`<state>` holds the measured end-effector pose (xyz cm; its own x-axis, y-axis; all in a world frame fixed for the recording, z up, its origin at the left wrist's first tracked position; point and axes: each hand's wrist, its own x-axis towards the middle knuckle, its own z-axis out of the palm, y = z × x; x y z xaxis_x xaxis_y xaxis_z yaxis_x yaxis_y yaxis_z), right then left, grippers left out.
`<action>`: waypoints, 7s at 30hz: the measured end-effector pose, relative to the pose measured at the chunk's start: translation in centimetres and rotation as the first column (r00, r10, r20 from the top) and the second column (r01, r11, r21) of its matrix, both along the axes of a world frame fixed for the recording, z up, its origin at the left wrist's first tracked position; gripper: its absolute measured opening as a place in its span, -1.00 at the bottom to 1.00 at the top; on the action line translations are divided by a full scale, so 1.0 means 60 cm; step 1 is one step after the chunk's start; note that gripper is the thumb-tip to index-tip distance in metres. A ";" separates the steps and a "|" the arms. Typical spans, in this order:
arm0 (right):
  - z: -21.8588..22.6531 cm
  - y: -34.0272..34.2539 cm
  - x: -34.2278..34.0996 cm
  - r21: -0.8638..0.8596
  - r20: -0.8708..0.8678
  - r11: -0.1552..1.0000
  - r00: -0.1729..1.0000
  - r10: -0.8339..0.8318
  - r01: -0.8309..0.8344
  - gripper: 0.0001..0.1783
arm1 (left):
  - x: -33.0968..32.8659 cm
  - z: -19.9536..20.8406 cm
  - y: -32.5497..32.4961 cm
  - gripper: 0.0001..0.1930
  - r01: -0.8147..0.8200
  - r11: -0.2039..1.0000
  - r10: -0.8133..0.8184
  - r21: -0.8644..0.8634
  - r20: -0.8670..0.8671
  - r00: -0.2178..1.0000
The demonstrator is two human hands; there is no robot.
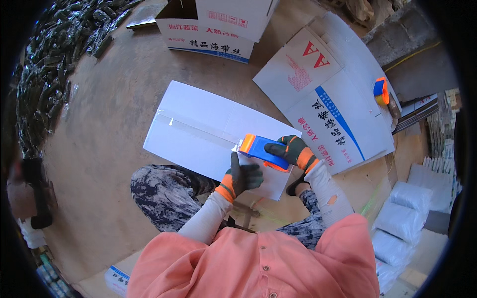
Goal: The person assembles cardboard boxes by hand and with a tape dispenser, folding the flaps and applying tape to the bottom.
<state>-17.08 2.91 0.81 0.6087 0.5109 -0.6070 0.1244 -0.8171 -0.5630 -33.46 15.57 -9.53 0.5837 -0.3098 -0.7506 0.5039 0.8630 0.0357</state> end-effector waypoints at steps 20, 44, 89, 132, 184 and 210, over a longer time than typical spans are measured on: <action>0.029 0.190 -0.006 -0.564 0.220 0.809 0.914 0.340 -0.165 -0.30 | 0.050 -0.094 -0.045 -0.62 -0.580 0.809 0.580 -0.091 0.280 0.765; 0.028 0.211 -0.107 -0.588 0.352 0.800 0.852 0.388 -0.122 -0.58 | 0.020 -0.125 -0.021 -0.58 -0.427 0.078 -0.743 0.901 0.339 0.577; 0.023 -0.333 0.186 0.761 -0.236 0.421 0.815 -0.529 0.493 -0.72 | 0.137 -0.045 -0.050 -0.43 -0.376 -0.651 -0.708 0.659 -0.347 0.615; 0.035 -0.076 -0.032 0.311 -0.211 0.949 0.977 0.028 0.039 -0.50 | 0.040 0.075 0.140 -0.91 -0.095 0.462 -0.174 0.882 0.195 0.965; -0.052 -0.523 0.082 -0.465 0.107 0.864 0.957 0.270 -0.192 -0.36 | 0.160 -0.070 0.056 -0.39 -0.240 -0.845 -0.495 0.477 -0.529 0.689; -0.451 -0.199 -0.070 0.512 0.417 0.375 0.158 -0.895 0.773 -0.66 | 0.213 -0.045 -0.052 -0.36 -0.071 -0.674 -0.624 0.736 -0.515 0.588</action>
<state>-21.29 -9.00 -26.22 0.8641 -0.4999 0.0588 -0.2664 -0.5532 -0.7893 -20.70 12.44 -12.24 0.9699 0.1413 -0.1981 0.2060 -0.9101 0.3596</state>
